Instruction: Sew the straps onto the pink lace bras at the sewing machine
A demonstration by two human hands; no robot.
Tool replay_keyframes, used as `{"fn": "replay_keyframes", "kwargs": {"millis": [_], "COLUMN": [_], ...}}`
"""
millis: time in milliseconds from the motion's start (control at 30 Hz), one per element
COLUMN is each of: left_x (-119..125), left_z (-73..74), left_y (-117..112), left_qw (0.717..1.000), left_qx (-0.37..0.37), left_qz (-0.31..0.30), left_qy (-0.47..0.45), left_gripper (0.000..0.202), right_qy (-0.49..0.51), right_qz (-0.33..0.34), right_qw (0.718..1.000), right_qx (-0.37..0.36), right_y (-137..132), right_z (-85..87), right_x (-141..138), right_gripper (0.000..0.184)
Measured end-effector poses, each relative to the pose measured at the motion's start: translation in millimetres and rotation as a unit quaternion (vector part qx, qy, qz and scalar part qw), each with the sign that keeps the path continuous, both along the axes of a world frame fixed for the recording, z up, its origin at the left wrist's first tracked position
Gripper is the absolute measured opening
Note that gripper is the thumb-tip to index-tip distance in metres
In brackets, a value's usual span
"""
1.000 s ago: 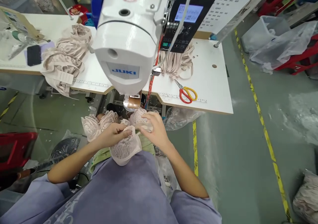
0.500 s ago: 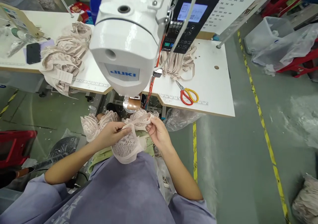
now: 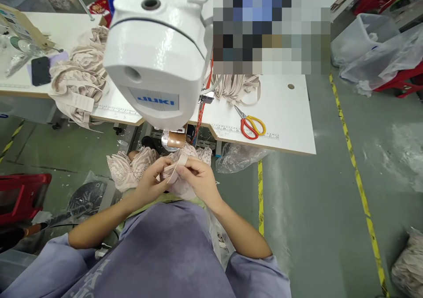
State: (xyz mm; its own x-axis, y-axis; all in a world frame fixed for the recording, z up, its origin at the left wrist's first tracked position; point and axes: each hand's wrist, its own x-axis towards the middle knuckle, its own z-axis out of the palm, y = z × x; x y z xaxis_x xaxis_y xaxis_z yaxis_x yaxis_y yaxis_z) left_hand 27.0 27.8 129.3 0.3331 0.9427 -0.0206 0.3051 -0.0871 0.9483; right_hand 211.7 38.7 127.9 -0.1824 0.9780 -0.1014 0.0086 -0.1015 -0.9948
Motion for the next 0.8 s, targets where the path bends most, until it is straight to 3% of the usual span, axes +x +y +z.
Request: {"fn": "replay_keyframes", "kwargs": {"millis": [67, 133, 233, 300, 433, 567, 700, 800], "left_x": [3, 3, -4, -10, -15, -15, -14, -13], "left_z": [-9.4, -14.3, -8.6, 1.0, 18.6, 26.3, 30.8, 34.0], "left_y": [-3, 1, 20, 34, 51, 53, 54, 55], "left_qw": [0.999, 0.996, 0.972, 0.963, 0.983, 0.989, 0.989, 0.99], "left_qx": [0.023, 0.084, 0.208, 0.233, 0.135, 0.045, 0.035, 0.04], "left_qz": [0.039, 0.029, -0.047, -0.055, -0.017, -0.013, -0.018, -0.02], "left_qy": [0.002, 0.033, 0.099, 0.124, 0.127, 0.138, 0.141, 0.132], "left_gripper": [0.023, 0.032, 0.034, 0.033, 0.034, 0.036, 0.037, 0.036], "right_qy": [0.037, 0.076, 0.118, 0.107, 0.037, -0.07, -0.165, -0.183], "right_qz": [-0.018, -0.015, -0.017, -0.032, -0.038, -0.062, -0.082, -0.068], "right_qw": [0.999, 0.996, 0.986, 0.987, 0.997, 0.994, 0.969, 0.961], "right_qx": [-0.012, -0.054, -0.118, -0.117, -0.056, 0.056, 0.165, 0.195], "right_y": [10, 23, 48, 64, 92, 111, 124, 129], "right_z": [-2.3, -2.6, -2.2, -4.0, -11.4, -13.3, -11.5, -12.9], "right_x": [1, 4, 12, 17, 21, 14, 6, 4], "right_gripper": [0.021, 0.022, 0.027, 0.03, 0.031, 0.022, 0.018, 0.028]}}
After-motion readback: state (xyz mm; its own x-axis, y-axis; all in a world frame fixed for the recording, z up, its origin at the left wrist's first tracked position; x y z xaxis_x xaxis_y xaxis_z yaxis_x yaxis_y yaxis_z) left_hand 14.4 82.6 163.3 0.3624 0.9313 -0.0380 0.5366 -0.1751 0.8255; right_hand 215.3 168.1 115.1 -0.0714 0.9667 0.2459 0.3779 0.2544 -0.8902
